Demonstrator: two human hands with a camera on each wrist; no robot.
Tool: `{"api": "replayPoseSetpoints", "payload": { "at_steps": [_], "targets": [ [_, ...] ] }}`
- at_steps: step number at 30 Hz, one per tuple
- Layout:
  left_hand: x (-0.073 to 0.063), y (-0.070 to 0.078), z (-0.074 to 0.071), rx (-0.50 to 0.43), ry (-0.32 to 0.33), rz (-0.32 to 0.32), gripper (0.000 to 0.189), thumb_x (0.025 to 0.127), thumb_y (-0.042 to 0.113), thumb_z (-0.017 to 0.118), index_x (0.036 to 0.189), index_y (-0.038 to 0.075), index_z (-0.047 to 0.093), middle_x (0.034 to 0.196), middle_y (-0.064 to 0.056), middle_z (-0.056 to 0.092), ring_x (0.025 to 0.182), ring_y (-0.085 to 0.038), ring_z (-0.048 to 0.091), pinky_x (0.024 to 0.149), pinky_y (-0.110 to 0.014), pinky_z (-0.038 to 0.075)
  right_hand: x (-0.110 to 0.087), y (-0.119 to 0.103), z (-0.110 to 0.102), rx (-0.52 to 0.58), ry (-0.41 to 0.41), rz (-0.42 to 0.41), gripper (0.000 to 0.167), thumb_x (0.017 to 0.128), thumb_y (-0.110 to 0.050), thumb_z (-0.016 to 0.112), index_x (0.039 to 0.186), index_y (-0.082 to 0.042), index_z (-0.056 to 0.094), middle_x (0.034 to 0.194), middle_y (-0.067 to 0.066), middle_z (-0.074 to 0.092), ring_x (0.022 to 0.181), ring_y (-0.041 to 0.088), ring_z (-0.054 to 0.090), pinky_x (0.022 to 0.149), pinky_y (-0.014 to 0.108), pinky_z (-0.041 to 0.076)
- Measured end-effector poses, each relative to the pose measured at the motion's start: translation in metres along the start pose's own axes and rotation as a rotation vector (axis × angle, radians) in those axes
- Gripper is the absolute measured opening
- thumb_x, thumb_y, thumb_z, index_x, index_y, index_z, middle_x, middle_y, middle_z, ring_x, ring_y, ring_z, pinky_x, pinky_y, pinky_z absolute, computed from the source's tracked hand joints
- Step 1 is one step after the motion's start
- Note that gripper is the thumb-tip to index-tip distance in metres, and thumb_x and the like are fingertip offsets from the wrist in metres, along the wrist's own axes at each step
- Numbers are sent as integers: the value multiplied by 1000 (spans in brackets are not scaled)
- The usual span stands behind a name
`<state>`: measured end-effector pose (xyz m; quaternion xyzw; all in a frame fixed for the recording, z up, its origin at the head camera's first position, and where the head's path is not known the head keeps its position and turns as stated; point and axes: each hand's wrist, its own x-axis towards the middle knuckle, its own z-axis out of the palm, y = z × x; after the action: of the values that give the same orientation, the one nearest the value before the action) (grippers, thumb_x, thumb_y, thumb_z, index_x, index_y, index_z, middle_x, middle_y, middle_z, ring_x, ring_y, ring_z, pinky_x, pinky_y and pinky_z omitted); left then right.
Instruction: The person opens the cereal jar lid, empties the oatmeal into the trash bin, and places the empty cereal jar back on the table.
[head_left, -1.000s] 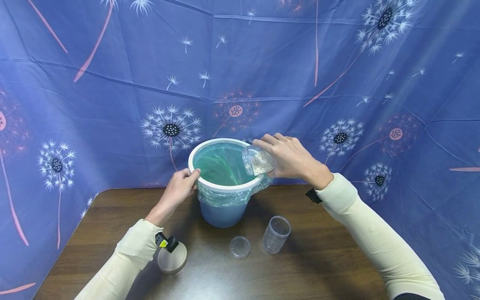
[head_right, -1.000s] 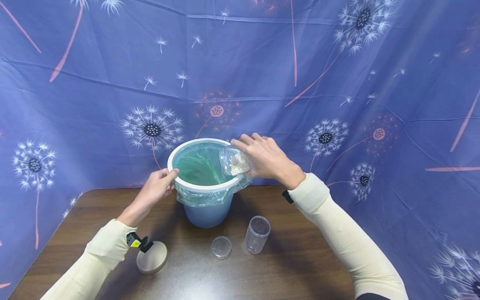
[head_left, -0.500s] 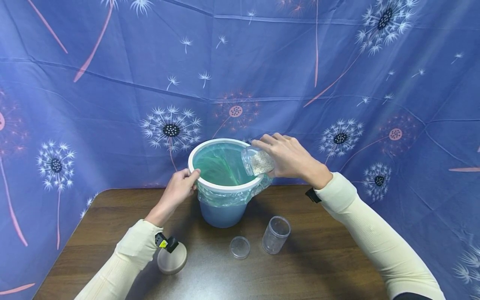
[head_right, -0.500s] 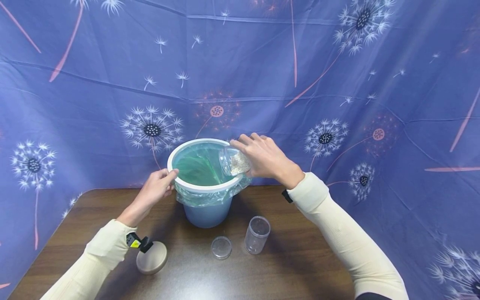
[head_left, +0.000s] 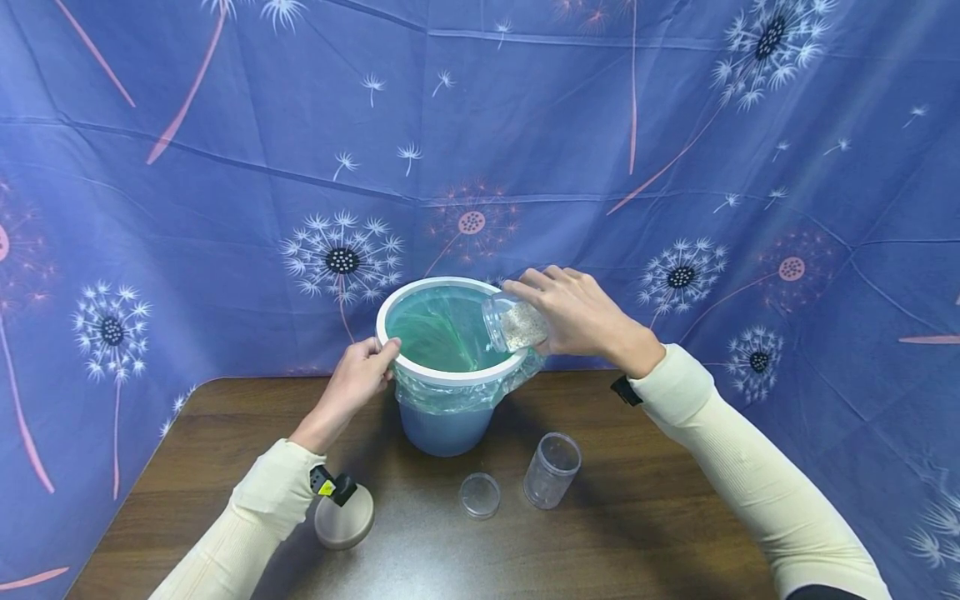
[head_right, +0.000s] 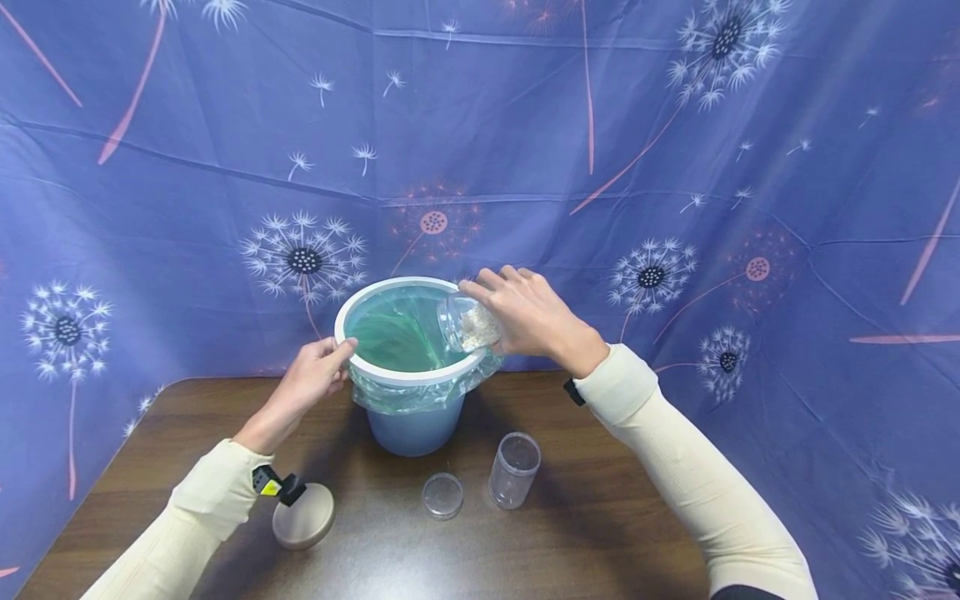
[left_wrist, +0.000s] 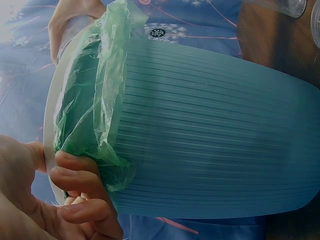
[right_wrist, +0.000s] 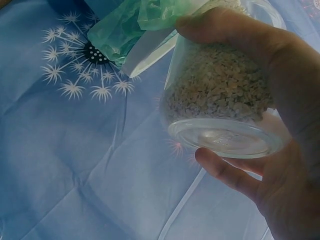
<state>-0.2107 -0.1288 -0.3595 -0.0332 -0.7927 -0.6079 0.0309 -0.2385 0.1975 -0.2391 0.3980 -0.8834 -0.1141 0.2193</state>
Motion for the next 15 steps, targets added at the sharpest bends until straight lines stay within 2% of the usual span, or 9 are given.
{"api": "replayPoseSetpoints", "payload": {
  "at_steps": [15],
  "targets": [
    [1, 0, 1, -1, 13, 2, 37, 108, 35, 61, 81, 10, 55, 71, 1, 56, 61, -9, 49, 56, -23, 40, -1, 1, 0, -2, 21, -15, 104, 63, -42, 103, 152, -14, 58, 131, 11, 65, 106, 37, 65, 83, 52, 59]
  ]
}}
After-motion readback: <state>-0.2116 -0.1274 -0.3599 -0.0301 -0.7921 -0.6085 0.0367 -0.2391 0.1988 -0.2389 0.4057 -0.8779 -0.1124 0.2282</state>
